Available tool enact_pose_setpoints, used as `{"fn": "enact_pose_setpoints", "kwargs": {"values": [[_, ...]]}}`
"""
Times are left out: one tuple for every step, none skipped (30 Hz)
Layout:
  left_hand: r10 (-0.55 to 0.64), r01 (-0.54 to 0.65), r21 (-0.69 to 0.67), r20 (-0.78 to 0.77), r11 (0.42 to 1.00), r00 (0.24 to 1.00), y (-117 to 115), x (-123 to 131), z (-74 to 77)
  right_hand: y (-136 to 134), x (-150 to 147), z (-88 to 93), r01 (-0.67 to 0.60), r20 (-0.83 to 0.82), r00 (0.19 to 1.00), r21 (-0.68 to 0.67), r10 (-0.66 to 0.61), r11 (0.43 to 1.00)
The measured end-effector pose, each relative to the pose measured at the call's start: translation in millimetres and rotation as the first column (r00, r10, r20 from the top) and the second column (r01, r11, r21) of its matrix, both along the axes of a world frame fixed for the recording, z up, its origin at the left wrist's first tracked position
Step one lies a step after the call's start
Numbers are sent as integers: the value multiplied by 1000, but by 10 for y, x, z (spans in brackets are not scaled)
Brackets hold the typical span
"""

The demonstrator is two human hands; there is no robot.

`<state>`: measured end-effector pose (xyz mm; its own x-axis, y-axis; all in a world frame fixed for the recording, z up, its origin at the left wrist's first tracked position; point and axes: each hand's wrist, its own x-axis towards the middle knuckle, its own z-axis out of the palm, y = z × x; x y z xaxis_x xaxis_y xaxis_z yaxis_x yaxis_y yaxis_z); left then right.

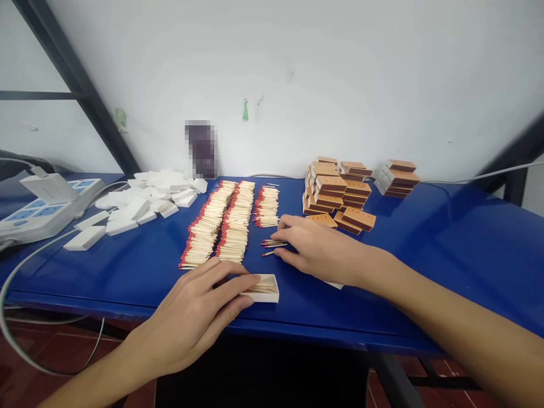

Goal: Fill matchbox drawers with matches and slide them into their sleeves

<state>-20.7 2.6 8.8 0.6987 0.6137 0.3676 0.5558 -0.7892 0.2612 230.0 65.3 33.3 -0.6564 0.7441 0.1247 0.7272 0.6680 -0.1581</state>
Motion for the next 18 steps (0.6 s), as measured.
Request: {"fn": "enact_pose_setpoints", "kwargs": {"values": [[-8, 8, -2, -12, 1000, 1000, 6, 1, 0, 5, -10, 7, -9, -14, 1000, -20, 8, 1000], [-12, 12, -3, -20, 1000, 1000, 11, 2, -1, 11, -19, 15, -13, -34, 999, -34, 12, 999], [-16, 16, -2, -23, 1000, 1000, 17, 4, -4, 17, -25, 23, -13, -54, 998, -47, 11, 999], [-18, 18, 3, -23, 1000, 1000, 22, 5, -7, 22, -27, 29, -12, -72, 997, -59, 8, 998], [-19, 19, 9, -19, 1000, 1000, 26, 7, -12, 27, -26, 33, -10, -87, 996, -70, 4, 997], [-20, 20, 14, -16, 1000, 1000, 29, 8, -16, 30, -23, 36, -7, -97, 995, -80, 0, 997], [-19, 19, 18, -12, 1000, 1000, 32, 10, -20, 31, -18, 39, -3, -101, 995, -91, -6, 996], [-20, 20, 19, -9, 1000, 1000, 34, 11, -23, 29, -13, 43, 3, -100, 995, -104, -14, 995], [-21, 21, 21, -9, 1000, 1000, 35, 12, -23, 26, -8, 48, 14, -96, 995, -119, -25, 993], [-21, 21, 19, -13, 1000, 1000, 36, 12, -21, 20, -6, 56, 28, -89, 995, -138, -41, 990], [-24, 24, 18, -18, 1000, 1000, 36, 12, -17, 14, -5, 66, 45, -81, 995, -162, -59, 986], [-26, 26, 16, -22, 1000, 999, 36, 12, -11, 7, -5, 76, 61, -78, 994, -185, -76, 981], [-30, 30, 11, -27, 999, 999, 35, 11, -6, 2, -6, 87, 73, -76, 993, -208, -90, 975], [-32, 32, 5, -32, 999, 999, 34, 9, 0, -2, -7, 97, 79, -77, 992, -228, -99, 970], [-34, 34, 2, -32, 999, 999, 33, 8, 4, -4, -7, 105, 80, -80, 992, -243, -102, 967], [-35, 35, 3, -29, 999, 999, 31, 6, 8, -5, -7, 112, 77, -83, 991, -255, -102, 964], [-34, 34, 5, -23, 999, 999, 30, 5, 10, -5, -6, 116, 73, -88, 991, -264, -100, 962], [-32, 32, 9, -19, 999, 999, 29, 4, 11, -4, -5, 118, 69, -93, 991, -267, -97, 961]]}}
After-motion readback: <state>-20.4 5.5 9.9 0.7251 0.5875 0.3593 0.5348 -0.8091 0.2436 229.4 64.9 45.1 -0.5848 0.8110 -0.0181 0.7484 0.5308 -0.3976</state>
